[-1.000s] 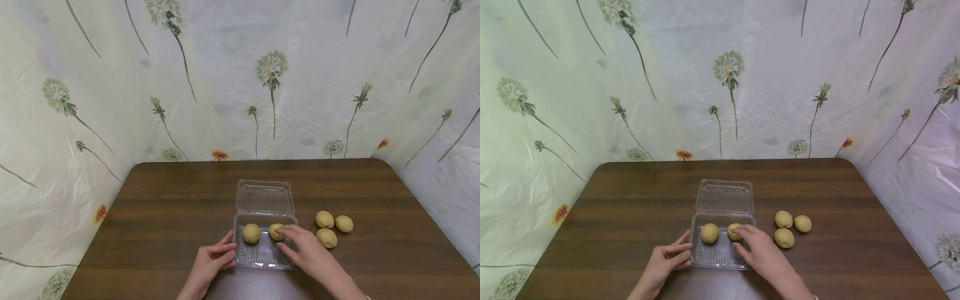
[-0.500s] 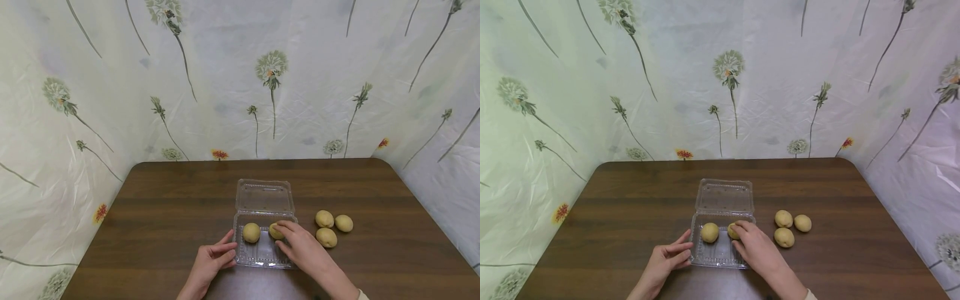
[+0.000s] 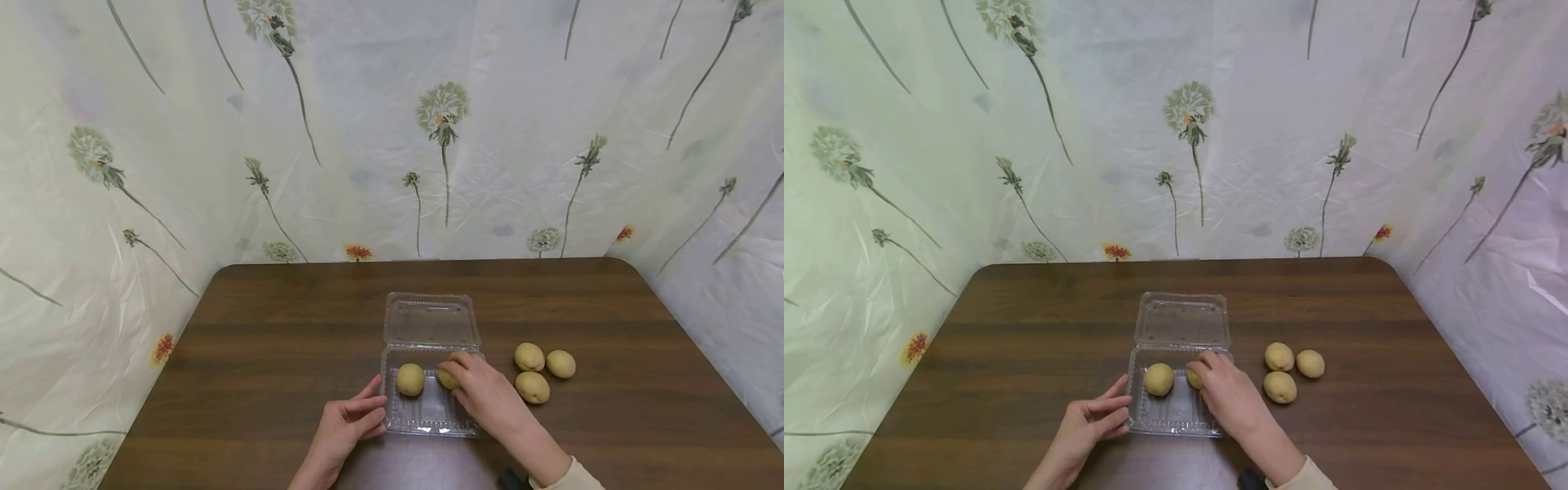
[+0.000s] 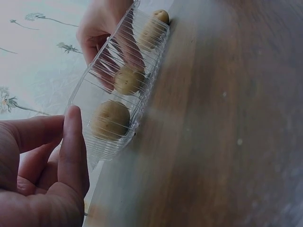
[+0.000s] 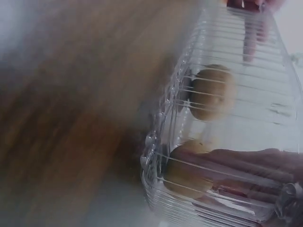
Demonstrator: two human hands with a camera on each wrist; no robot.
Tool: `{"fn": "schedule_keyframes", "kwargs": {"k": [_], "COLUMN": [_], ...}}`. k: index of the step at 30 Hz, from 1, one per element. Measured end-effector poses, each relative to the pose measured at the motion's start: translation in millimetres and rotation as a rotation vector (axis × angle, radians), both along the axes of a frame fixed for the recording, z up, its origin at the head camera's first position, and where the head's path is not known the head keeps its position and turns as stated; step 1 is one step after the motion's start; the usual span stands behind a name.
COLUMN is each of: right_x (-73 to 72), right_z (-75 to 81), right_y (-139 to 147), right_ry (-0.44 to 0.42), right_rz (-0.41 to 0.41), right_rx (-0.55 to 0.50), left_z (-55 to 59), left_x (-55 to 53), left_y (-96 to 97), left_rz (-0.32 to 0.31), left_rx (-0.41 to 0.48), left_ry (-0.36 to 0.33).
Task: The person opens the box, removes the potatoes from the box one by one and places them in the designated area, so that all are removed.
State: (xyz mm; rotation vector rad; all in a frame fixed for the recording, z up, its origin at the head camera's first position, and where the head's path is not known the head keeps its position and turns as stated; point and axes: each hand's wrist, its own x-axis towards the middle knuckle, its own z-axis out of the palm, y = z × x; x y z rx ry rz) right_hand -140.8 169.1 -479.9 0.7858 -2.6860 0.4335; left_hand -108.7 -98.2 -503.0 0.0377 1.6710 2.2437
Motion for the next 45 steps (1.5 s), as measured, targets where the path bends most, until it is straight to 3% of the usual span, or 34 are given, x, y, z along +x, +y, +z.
{"fn": "schedule_keyframes", "kwargs": {"k": [9, 18, 24, 30, 35, 45], "right_x": [-4.9, -5.8, -4.5, -3.7, -5.7, -8.6], "right_z": [-4.2, -4.1, -2.2, -5.1, -6.9, -5.4], "right_y": [3, 5, 3, 3, 6, 12], "right_ry": [0.007, -0.06, -0.154, -0.15, -0.179, -0.267], "right_rz": [0.041, 0.083, 0.1, 0.096, 0.124, 0.225], "right_rx": [-0.016, -0.036, -0.031, -0.056, -0.146, -0.448], "left_z": [1.1, 1.9, 1.2, 0.9, 1.4, 0.7], "left_x": [0.3, -0.3, -1.0, 0.0, 1.5, 0.1], "left_y": [-0.1, -0.1, 0.0, 0.1, -0.1, -0.1], "left_rz": [0.002, 0.005, 0.005, 0.003, -0.002, 0.01], "left_rx": [0.0, 0.0, 0.002, 0.0, -0.001, -0.011], "left_ry": [-0.004, -0.006, 0.004, -0.002, 0.007, -0.003]}}
